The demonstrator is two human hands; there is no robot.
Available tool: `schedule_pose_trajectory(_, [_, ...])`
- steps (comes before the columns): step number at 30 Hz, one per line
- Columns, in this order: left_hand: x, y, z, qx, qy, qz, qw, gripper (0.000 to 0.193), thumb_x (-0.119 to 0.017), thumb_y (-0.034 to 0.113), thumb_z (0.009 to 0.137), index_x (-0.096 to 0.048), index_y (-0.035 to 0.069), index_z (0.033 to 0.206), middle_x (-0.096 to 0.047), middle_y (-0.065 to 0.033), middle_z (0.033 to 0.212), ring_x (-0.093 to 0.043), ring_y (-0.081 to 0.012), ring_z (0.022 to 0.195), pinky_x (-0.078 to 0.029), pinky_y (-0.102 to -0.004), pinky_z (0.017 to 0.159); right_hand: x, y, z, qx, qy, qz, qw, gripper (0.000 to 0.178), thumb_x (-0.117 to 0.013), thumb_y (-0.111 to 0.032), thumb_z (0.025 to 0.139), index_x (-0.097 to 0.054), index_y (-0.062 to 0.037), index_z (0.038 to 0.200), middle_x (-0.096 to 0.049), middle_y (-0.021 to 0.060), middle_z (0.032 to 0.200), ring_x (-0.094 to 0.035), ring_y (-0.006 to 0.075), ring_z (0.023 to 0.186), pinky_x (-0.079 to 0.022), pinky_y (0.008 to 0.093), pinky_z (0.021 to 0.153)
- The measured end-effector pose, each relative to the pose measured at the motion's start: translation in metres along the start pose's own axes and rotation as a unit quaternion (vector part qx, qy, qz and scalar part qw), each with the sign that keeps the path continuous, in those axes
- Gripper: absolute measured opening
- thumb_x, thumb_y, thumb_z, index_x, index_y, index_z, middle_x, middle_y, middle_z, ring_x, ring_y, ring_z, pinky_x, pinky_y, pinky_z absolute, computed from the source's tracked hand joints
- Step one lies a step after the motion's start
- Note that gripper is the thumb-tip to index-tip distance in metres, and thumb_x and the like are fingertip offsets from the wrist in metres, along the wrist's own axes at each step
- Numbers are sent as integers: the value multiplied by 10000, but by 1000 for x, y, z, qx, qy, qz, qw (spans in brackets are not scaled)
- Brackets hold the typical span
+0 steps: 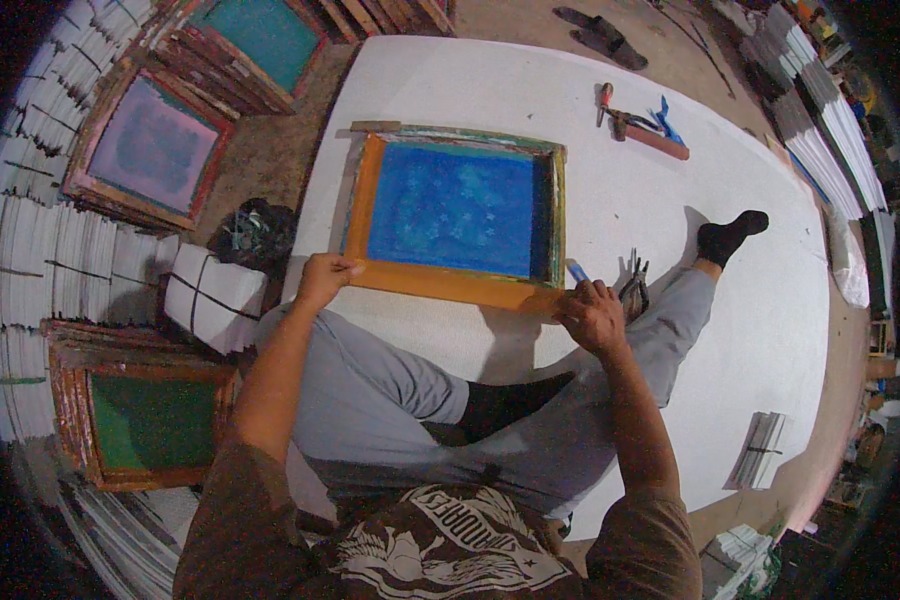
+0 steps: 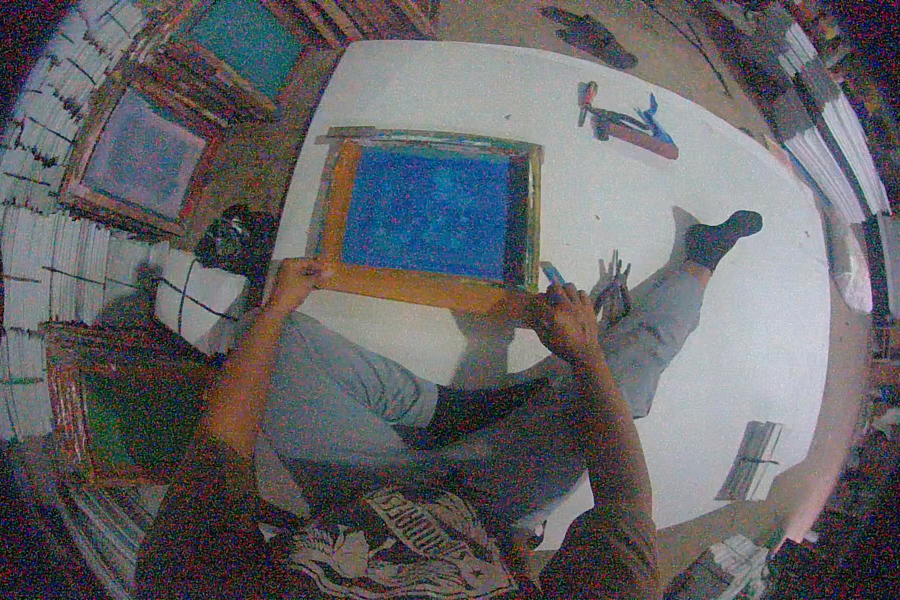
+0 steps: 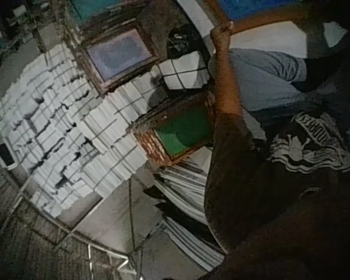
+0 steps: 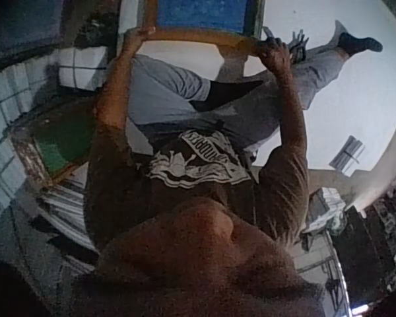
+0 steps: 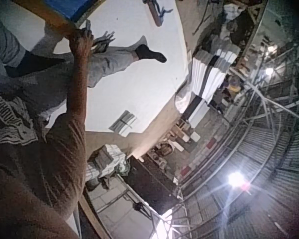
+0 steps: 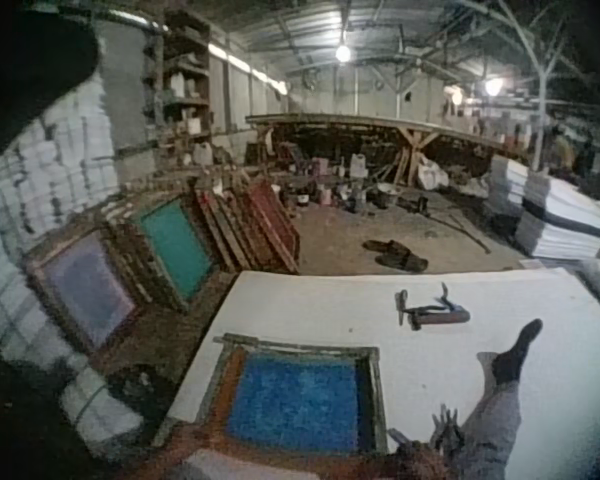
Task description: The person sits on the floor and applies orange masking tape to the edges of a rectangular frame containing a blue screen. They tear strips of tape and press them along the frame's perimeter, smoothing them down with their fingers.
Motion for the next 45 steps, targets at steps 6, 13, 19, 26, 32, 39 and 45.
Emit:
schedule_pose_trajectory(6, [-6, 3, 2, -10, 7, 13, 1000, 276, -821, 248, 815, -757, -17, 856, -719, -111, 727, -679, -163, 641, -535, -316, 632, 5, 3, 8, -15, -32, -41, 999, 251, -659, -214, 823, -725, -99, 1036, -622, 135, 1154, -574, 335, 1032, -480, 485, 858])
schedule_pose_trajectory(13, [-3, -8, -3, 30, 2, 67, 997, 264, -781, 259, 839, -740, 5, 776, -697, -98, 686, -663, -174, 626, -515, -347, 615, 12, -5, 15, -26, -44, -63, 997, 309, -678, -236, 813, -703, -103, 1091, -617, 133, 1120, -566, 337, 1043, -478, 479, 844])
schedule_pose_trajectory(19, [-25, -18, -8, 164, -119, 15, 979, 395, -783, 403, 851, -703, 17, 848, -659, -78, 670, -655, -158, 613, -500, -328, 516, 2, 1, 9, -37, -22, -66, 997, 274, -706, -219, 789, -697, -45, 1001, -632, 129, 1070, -570, 334, 1011, -477, 474, 799])
schedule_pose_trajectory(26, [-86, -10, -5, 257, -116, -251, 926, 486, -828, 515, 786, -641, 70, 840, -643, -28, 687, -635, -123, 583, -517, -281, 479, -5, 14, -6, -76, 16, -58, 995, 216, -780, -248, 729, -747, -145, 915, -642, 70, 1003, -581, 297, 980, -474, 446, 776])
schedule_pose_trajectory(32, [-102, -59, -2, 266, -41, -244, 932, 371, -864, 401, 785, -652, 96, 793, -665, -18, 727, -633, -111, 598, -532, -253, 524, 11, -5, -1, -34, 36, -53, 997, 213, -786, -238, 730, -743, -164, 925, -645, 62, 1016, -581, 288, 978, -473, 435, 797])
schedule_pose_trajectory(39, [-68, 15, -18, 189, -12, -296, 936, 263, -861, 272, 808, -703, 65, 841, -667, -28, 720, -634, -109, 594, -539, -251, 555, 20, -6, -16, -50, 45, -44, 997, 234, -804, -238, 734, -765, -178, 957, -653, 36, 1004, -591, 278, 968, -471, 421, 817])
schedule_pose_trajectory(45, [-37, 14, -17, 157, -34, -288, 944, 285, -847, 280, 824, -712, 41, 902, -682, -38, 757, -640, -111, 619, -538, -254, 578, 31, -8, -16, -43, 66, -11, 997, 318, -828, -225, 712, -743, -174, 1015, -665, 41, 1049, -595, 277, 989, -475, 432, 828])
Point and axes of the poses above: each hand's wrist, its own z-axis towards the middle knuckle, its own x-axis out of the back of the hand, y = z × x, the point moved 5 cm from there along z, towards the middle knuckle
